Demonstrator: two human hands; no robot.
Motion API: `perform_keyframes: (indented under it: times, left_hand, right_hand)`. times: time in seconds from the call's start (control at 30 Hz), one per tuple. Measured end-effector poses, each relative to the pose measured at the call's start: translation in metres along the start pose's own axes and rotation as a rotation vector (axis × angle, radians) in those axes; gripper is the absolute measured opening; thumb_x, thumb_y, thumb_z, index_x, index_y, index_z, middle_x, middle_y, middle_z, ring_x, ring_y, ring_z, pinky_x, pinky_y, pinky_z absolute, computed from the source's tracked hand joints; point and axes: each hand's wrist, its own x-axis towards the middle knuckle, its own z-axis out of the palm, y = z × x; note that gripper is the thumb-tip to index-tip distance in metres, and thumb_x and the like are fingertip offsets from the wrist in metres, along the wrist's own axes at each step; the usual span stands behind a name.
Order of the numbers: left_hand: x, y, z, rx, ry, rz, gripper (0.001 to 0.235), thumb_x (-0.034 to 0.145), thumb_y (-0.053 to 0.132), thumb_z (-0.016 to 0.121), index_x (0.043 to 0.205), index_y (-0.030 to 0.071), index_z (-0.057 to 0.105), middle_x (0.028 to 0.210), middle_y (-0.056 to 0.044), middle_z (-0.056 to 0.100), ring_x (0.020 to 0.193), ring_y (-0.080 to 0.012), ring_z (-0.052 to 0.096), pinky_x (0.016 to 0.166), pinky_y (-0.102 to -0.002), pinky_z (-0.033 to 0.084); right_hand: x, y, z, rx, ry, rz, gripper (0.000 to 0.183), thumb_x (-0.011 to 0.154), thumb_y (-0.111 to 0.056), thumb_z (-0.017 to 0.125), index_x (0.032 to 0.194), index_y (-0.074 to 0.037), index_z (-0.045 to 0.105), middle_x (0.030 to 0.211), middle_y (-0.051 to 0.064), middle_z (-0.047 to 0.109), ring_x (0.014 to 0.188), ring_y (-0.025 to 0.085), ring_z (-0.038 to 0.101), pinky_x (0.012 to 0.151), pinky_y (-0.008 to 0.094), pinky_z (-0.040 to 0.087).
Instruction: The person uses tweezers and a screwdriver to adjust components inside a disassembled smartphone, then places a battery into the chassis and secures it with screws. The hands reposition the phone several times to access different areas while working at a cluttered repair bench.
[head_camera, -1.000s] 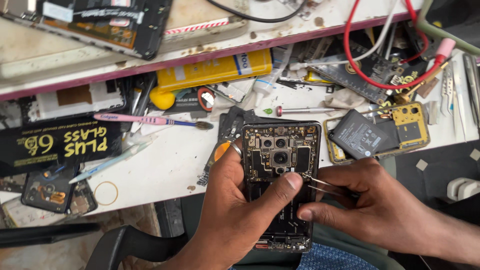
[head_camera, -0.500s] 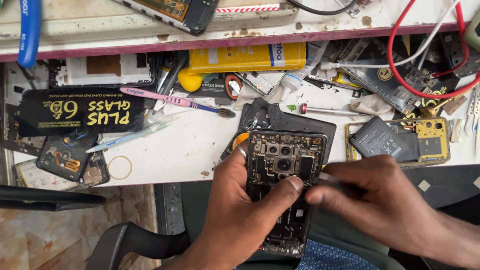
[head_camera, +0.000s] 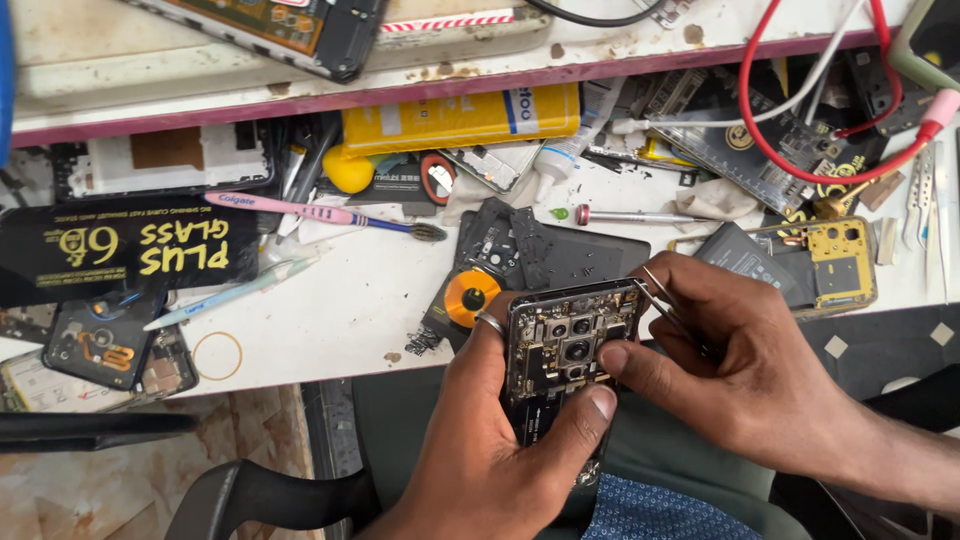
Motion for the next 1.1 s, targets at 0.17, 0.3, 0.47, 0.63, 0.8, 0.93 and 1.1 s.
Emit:
perform_keyframes:
  times: [0.17,0.3,0.47,0.63,0.8,0.93,1.1]
  left_hand:
    - [0.001,0.002,0.004,-0.088,-0.067,-0.162,0.048,0.098,0.014,0.062,0.143,0.003,0.048,0.118,-0.009,0.065,0.106,-0.0119,0.061,0.094,-0.030,0.052]
    - [0.005,-0.001,0.004,-0.147,-0.102,-0.238,0.055,0.103,0.029,0.055,0.153,0.007,0.042,0.129,-0.005,0.064,0.117,-0.0121,0.059,0.100,-0.030,0.046]
    - [0.025,-0.012,0.007,-0.278,-0.028,-0.335,0.051,0.101,0.029,0.054,0.145,0.003,0.051,0.117,-0.008,0.065,0.107,-0.0128,0.061,0.095,-0.030,0.049]
    - [0.031,-0.014,0.016,-0.237,-0.023,-0.320,0.039,0.101,0.023,0.055,0.134,0.003,0.061,0.101,-0.005,0.067,0.092,-0.0085,0.061,0.081,-0.026,0.050]
    - [0.036,-0.011,0.028,-0.199,-0.118,-0.278,0.032,0.104,0.021,0.055,0.126,0.000,0.063,0.094,-0.004,0.067,0.084,-0.0070,0.058,0.073,-0.024,0.048]
    - [0.037,-0.005,0.037,-0.063,-0.154,-0.269,0.035,0.105,0.024,0.052,0.128,-0.002,0.062,0.098,-0.004,0.067,0.088,-0.0053,0.059,0.077,-0.023,0.050]
    - [0.037,0.000,0.043,-0.028,-0.178,-0.320,0.036,0.100,0.022,0.049,0.128,0.000,0.057,0.097,-0.005,0.068,0.087,-0.0055,0.062,0.077,-0.024,0.053]
  right_hand:
    - [-0.006,0.002,-0.007,0.023,0.004,0.049,0.023,0.090,-0.010,0.080,0.105,-0.004,0.064,0.073,-0.005,0.047,0.066,0.003,0.033,0.047,0.026,0.031]
    - [-0.011,0.005,-0.014,-0.168,0.024,0.063,0.022,0.085,-0.017,0.081,0.097,-0.007,0.066,0.068,-0.005,0.042,0.063,0.004,0.032,0.045,0.027,0.030]
    - [-0.017,0.010,-0.021,-0.194,0.072,0.042,0.022,0.086,-0.023,0.081,0.088,-0.006,0.068,0.061,-0.004,0.038,0.058,0.005,0.030,0.046,0.029,0.025]
    - [-0.026,0.009,-0.027,-0.142,0.128,0.082,0.027,0.090,-0.027,0.079,0.081,-0.007,0.063,0.059,-0.005,0.037,0.058,0.005,0.030,0.044,0.030,0.026]
    - [-0.031,0.011,-0.030,-0.105,0.214,0.170,0.035,0.082,-0.028,0.075,0.065,-0.005,0.056,0.050,-0.003,0.037,0.053,0.005,0.029,0.042,0.032,0.025]
    - [-0.036,0.012,-0.033,-0.099,0.202,0.135,0.034,0.091,-0.029,0.077,0.073,-0.005,0.061,0.060,-0.004,0.036,0.058,0.005,0.031,0.047,0.032,0.025]
    - [-0.041,0.013,-0.038,-0.055,0.204,0.176,0.030,0.090,-0.029,0.076,0.075,-0.005,0.064,0.059,-0.003,0.037,0.058,0.005,0.033,0.044,0.031,0.028]
